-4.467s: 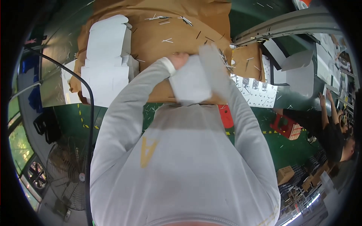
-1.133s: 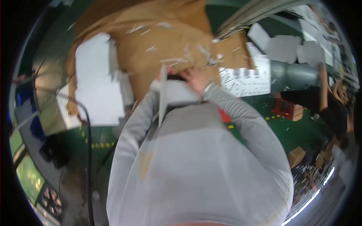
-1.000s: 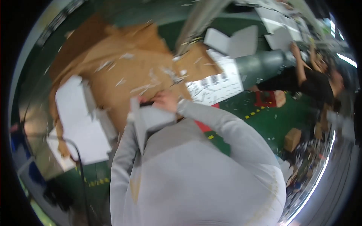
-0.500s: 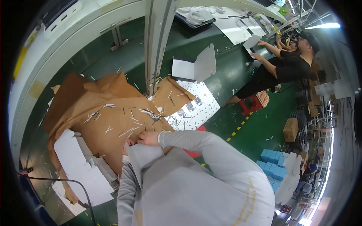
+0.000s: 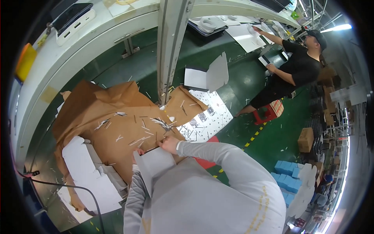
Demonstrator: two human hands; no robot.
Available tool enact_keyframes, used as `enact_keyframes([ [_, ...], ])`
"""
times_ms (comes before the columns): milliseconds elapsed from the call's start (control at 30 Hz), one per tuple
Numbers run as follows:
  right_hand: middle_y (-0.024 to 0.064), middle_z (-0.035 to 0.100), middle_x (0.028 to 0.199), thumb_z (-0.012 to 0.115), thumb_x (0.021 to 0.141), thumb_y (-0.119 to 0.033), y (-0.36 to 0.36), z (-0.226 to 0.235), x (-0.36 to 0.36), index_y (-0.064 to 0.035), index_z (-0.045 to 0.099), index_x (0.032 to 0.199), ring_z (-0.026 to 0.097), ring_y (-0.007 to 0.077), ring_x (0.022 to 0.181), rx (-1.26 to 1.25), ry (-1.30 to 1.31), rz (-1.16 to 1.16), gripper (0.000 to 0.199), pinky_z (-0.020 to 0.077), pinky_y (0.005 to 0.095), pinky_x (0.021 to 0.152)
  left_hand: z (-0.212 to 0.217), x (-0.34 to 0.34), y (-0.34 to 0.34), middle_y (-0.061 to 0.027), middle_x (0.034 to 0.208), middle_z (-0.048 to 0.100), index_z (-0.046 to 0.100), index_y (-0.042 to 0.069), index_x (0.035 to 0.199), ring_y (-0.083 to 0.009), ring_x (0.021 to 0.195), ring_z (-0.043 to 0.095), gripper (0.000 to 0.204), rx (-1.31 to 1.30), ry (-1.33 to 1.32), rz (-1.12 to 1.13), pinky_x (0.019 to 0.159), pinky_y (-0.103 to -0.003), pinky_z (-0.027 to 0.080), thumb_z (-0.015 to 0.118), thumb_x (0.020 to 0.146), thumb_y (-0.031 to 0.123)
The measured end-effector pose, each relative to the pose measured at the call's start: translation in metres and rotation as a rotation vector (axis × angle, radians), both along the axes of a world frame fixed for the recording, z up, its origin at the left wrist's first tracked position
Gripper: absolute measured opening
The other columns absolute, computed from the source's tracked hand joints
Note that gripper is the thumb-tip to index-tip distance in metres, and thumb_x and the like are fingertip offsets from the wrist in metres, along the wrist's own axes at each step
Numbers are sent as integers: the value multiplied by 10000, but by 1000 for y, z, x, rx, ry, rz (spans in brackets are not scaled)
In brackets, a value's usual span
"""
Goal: Folding white cardboard boxes at an assembly line station.
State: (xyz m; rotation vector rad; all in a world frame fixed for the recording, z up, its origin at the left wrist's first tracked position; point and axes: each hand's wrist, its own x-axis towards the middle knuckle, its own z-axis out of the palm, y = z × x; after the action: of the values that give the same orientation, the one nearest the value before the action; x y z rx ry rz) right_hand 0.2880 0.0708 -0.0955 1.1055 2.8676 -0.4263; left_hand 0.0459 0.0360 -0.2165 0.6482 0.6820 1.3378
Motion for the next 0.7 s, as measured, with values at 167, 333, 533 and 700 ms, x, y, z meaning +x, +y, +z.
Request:
enact_keyframes([
  [167,139,615,745,536,708,-117,-5,-6,-4,13,478,1075,624,309,719,-200,28,-162,393,465,386,753,6,4,-2,-16,625,372,410,84,759,-146,591,405,259,-93,179,59,588,-279,379,376,920,284],
  [333,178,608,782,542,715,-140,-28,3,-16,-8,425,1170,608,339,750,29,178,-452,488,442,439,727,6,7,0,-15,615,373,411,91,729,-142,584,404,264,-193,98,86,580,-273,375,372,913,276],
  [533,186,621,785,519,726,-107,-9,11,-8,-9,422,1166,623,334,745,-248,62,-331,461,478,415,666,14,6,3,-22,579,405,413,97,680,-136,556,407,268,-237,157,124,575,-266,376,388,886,266],
  [700,171,636,742,519,727,-105,-6,14,-14,-7,540,1008,644,310,715,-152,-41,-251,298,517,370,583,26,5,2,-26,577,466,470,83,689,-130,555,452,295,-252,410,93,538,-260,368,396,884,292],
])
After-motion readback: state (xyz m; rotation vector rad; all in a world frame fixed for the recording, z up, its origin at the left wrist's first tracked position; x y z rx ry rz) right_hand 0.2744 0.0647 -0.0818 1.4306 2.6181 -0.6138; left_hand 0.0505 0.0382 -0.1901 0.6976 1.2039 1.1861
